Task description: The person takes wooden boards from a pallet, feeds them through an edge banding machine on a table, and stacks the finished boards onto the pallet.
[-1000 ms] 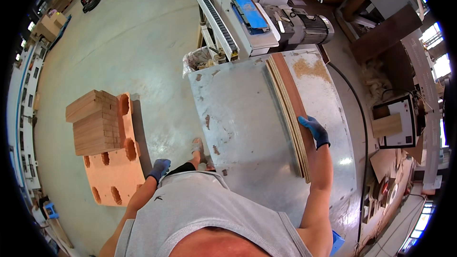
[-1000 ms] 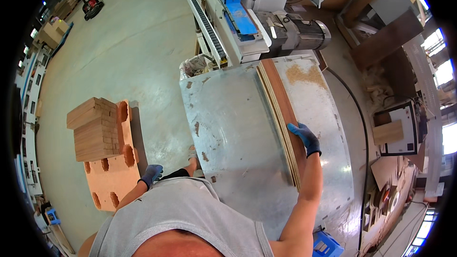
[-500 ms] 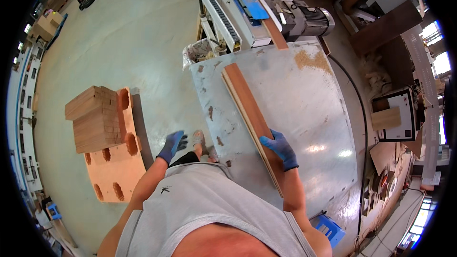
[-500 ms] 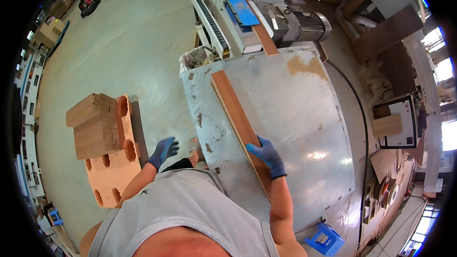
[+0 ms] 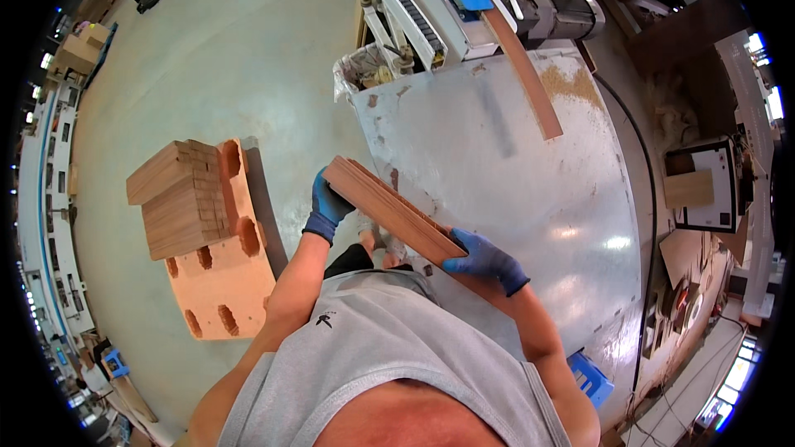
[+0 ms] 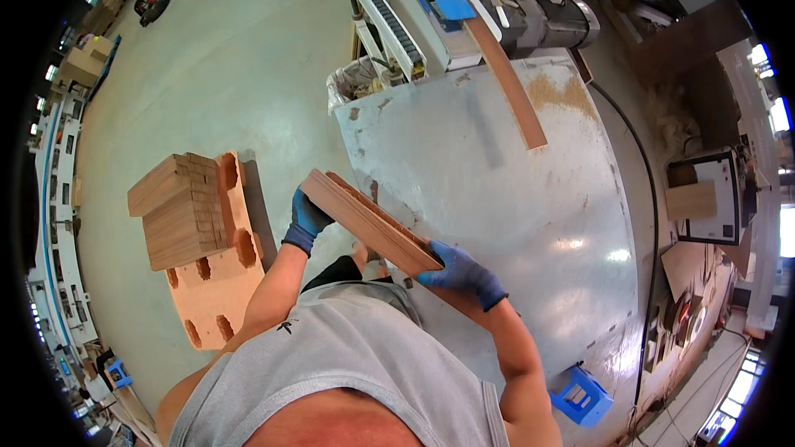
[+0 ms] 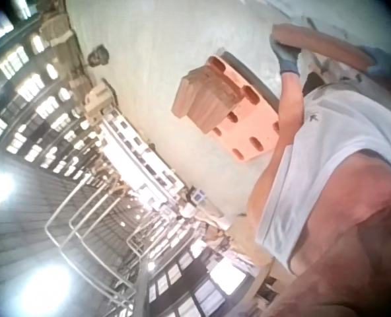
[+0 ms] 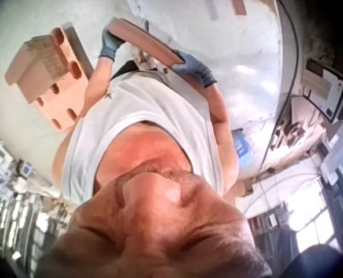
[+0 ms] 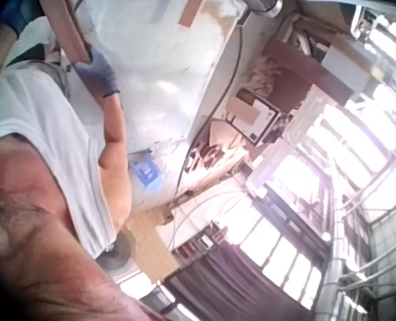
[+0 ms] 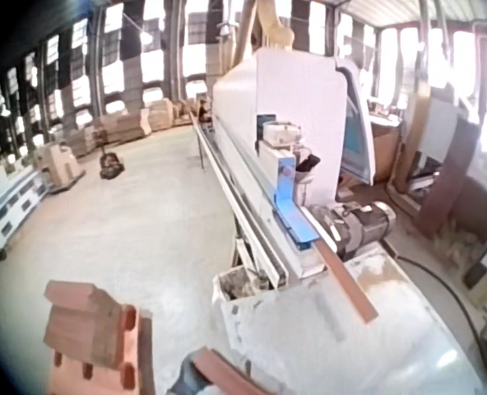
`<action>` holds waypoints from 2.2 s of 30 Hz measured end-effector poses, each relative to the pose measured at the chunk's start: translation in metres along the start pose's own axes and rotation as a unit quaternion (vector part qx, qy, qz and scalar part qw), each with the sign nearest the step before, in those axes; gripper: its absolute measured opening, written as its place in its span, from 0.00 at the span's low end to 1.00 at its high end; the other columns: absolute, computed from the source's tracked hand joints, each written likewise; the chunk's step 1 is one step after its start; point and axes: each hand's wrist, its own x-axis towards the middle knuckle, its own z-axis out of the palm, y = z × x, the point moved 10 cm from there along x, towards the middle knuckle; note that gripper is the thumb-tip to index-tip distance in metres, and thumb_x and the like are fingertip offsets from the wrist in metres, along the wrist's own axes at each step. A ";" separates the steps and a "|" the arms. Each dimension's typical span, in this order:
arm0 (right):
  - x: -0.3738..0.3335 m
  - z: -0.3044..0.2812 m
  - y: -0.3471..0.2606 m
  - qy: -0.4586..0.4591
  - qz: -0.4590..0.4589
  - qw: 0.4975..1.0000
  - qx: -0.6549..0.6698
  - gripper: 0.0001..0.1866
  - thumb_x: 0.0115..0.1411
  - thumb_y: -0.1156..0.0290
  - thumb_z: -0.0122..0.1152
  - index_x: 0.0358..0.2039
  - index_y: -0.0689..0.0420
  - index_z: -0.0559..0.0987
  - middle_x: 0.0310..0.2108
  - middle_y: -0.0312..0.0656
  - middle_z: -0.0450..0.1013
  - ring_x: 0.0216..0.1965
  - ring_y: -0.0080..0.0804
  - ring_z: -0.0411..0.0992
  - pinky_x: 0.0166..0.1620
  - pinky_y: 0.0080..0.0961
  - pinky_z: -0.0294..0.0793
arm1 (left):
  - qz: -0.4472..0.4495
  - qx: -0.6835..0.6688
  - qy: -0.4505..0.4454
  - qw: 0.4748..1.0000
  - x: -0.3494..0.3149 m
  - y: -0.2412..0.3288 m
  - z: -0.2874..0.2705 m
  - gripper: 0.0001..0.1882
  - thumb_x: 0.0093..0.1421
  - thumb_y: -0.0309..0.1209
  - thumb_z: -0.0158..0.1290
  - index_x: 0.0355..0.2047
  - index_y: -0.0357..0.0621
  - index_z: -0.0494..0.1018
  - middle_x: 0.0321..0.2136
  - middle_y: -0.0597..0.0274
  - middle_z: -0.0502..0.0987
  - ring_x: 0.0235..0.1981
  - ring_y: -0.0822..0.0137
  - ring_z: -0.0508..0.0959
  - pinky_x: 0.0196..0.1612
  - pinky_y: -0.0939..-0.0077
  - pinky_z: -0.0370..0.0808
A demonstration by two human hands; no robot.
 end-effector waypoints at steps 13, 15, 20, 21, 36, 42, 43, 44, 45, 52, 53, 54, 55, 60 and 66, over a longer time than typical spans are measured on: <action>-0.026 -0.041 -0.022 0.039 0.044 0.980 0.189 0.58 0.48 0.60 0.75 0.71 0.65 0.49 0.68 0.48 0.56 0.69 0.35 0.52 0.70 0.28 0.48 | 0.034 0.185 -0.059 0.980 0.032 0.007 0.130 0.20 0.67 0.42 0.43 0.51 0.44 0.73 0.46 0.60 0.78 0.48 0.64 0.78 0.53 0.67 0.74; -0.038 -0.044 -0.017 0.109 0.041 0.984 0.136 0.59 0.46 0.59 0.76 0.71 0.65 0.50 0.66 0.50 0.60 0.68 0.38 0.57 0.68 0.29 0.52 | 0.036 0.240 -0.108 0.964 0.053 0.010 0.150 0.19 0.68 0.41 0.43 0.52 0.42 0.72 0.47 0.60 0.78 0.49 0.64 0.77 0.53 0.67 0.74; -0.055 -0.033 -0.038 0.362 0.125 0.878 -0.288 0.55 0.36 0.50 0.76 0.64 0.60 0.63 0.51 0.57 0.64 0.52 0.55 0.64 0.55 0.48 0.64 | 0.075 0.412 -0.174 0.891 0.109 0.054 0.185 0.23 0.71 0.37 0.43 0.62 0.39 0.67 0.58 0.57 0.73 0.56 0.64 0.74 0.59 0.66 0.69; -0.058 -0.026 -0.031 0.412 0.161 0.805 -0.396 0.54 0.37 0.50 0.75 0.63 0.59 0.64 0.53 0.59 0.62 0.53 0.56 0.62 0.55 0.53 0.62 | 0.025 0.348 -0.126 0.929 0.113 0.048 0.192 0.23 0.72 0.38 0.43 0.62 0.38 0.67 0.58 0.57 0.73 0.57 0.64 0.74 0.59 0.66 0.69; -0.050 -0.013 -0.030 0.432 0.199 0.786 -0.394 0.50 0.44 0.50 0.72 0.64 0.58 0.63 0.59 0.65 0.57 0.61 0.66 0.55 0.61 0.68 0.52 | 0.091 0.592 -0.255 0.759 0.165 -0.028 0.192 0.24 0.73 0.41 0.43 0.57 0.32 0.72 0.55 0.57 0.76 0.56 0.68 0.74 0.62 0.75 0.66; -0.055 -0.013 -0.031 0.413 0.229 0.789 -0.392 0.58 0.40 0.49 0.75 0.66 0.60 0.57 0.62 0.67 0.54 0.62 0.68 0.53 0.62 0.67 0.50 | 0.052 0.574 -0.280 0.768 0.152 -0.053 0.192 0.28 0.74 0.45 0.39 0.59 0.33 0.69 0.59 0.56 0.73 0.61 0.66 0.70 0.66 0.74 0.62; -0.057 -0.012 -0.028 0.412 0.233 0.790 -0.390 0.58 0.40 0.49 0.75 0.66 0.60 0.57 0.62 0.67 0.54 0.62 0.68 0.53 0.62 0.67 0.50 | 0.048 0.574 -0.281 0.768 0.149 -0.055 0.191 0.28 0.74 0.45 0.39 0.59 0.33 0.69 0.59 0.56 0.73 0.61 0.66 0.70 0.66 0.74 0.62; -0.058 -0.011 -0.026 0.412 0.238 0.789 -0.388 0.56 0.41 0.48 0.75 0.66 0.60 0.59 0.62 0.66 0.54 0.63 0.67 0.53 0.62 0.68 0.49 | 0.043 0.572 -0.286 0.767 0.146 -0.058 0.192 0.28 0.74 0.45 0.38 0.60 0.32 0.68 0.60 0.55 0.72 0.62 0.66 0.69 0.66 0.74 0.61; -0.060 -0.011 -0.024 0.412 0.243 0.789 -0.386 0.54 0.41 0.48 0.74 0.65 0.60 0.62 0.62 0.66 0.54 0.64 0.66 0.53 0.63 0.69 0.48 | 0.039 0.570 -0.292 0.767 0.142 -0.060 0.195 0.28 0.74 0.44 0.38 0.61 0.32 0.67 0.61 0.55 0.71 0.63 0.66 0.68 0.67 0.74 0.60; -0.064 -0.010 -0.020 0.415 0.225 0.793 -0.385 0.53 0.40 0.49 0.75 0.64 0.60 0.63 0.62 0.66 0.55 0.62 0.64 0.55 0.62 0.65 0.51 | 0.043 0.580 -0.299 0.756 0.134 -0.062 0.196 0.29 0.75 0.45 0.37 0.62 0.32 0.65 0.62 0.54 0.68 0.64 0.66 0.66 0.68 0.73 0.58; -0.063 -0.009 -0.021 0.416 0.219 0.790 -0.393 0.53 0.40 0.49 0.74 0.64 0.60 0.63 0.62 0.66 0.55 0.62 0.64 0.55 0.61 0.64 0.52 | 0.027 0.565 -0.304 0.767 0.134 -0.063 0.194 0.29 0.74 0.46 0.37 0.63 0.32 0.65 0.63 0.54 0.68 0.65 0.66 0.66 0.68 0.73 0.58; -0.063 -0.010 -0.021 0.420 0.209 0.785 -0.404 0.53 0.41 0.49 0.74 0.64 0.60 0.63 0.62 0.66 0.55 0.61 0.63 0.56 0.61 0.62 0.54 | 0.016 0.550 -0.310 0.775 0.133 -0.063 0.195 0.30 0.74 0.46 0.37 0.63 0.32 0.64 0.63 0.54 0.68 0.65 0.66 0.65 0.68 0.73 0.58; -0.063 -0.009 -0.019 0.421 0.206 0.785 -0.406 0.53 0.41 0.49 0.74 0.64 0.60 0.63 0.62 0.66 0.55 0.61 0.63 0.56 0.61 0.62 0.54 | 0.020 0.549 -0.311 0.775 0.132 -0.061 0.196 0.30 0.74 0.46 0.37 0.63 0.32 0.64 0.63 0.54 0.68 0.65 0.66 0.65 0.68 0.73 0.58; -0.064 -0.009 -0.016 0.423 0.222 0.784 -0.397 0.54 0.43 0.48 0.73 0.65 0.62 0.60 0.62 0.67 0.54 0.59 0.64 0.58 0.60 0.58 0.56 | -0.007 0.579 -0.304 0.757 0.130 -0.061 0.191 0.32 0.74 0.49 0.37 0.64 0.33 0.64 0.63 0.54 0.67 0.65 0.66 0.66 0.68 0.73 0.58; -0.064 -0.015 -0.031 0.418 0.198 0.773 -0.435 0.51 0.40 0.50 0.74 0.63 0.61 0.64 0.58 0.64 0.58 0.56 0.60 0.60 0.57 0.57 0.58 | 0.032 0.576 -0.303 0.759 0.120 -0.060 0.195 0.33 0.73 0.51 0.39 0.63 0.33 0.65 0.61 0.56 0.70 0.62 0.67 0.68 0.67 0.74 0.60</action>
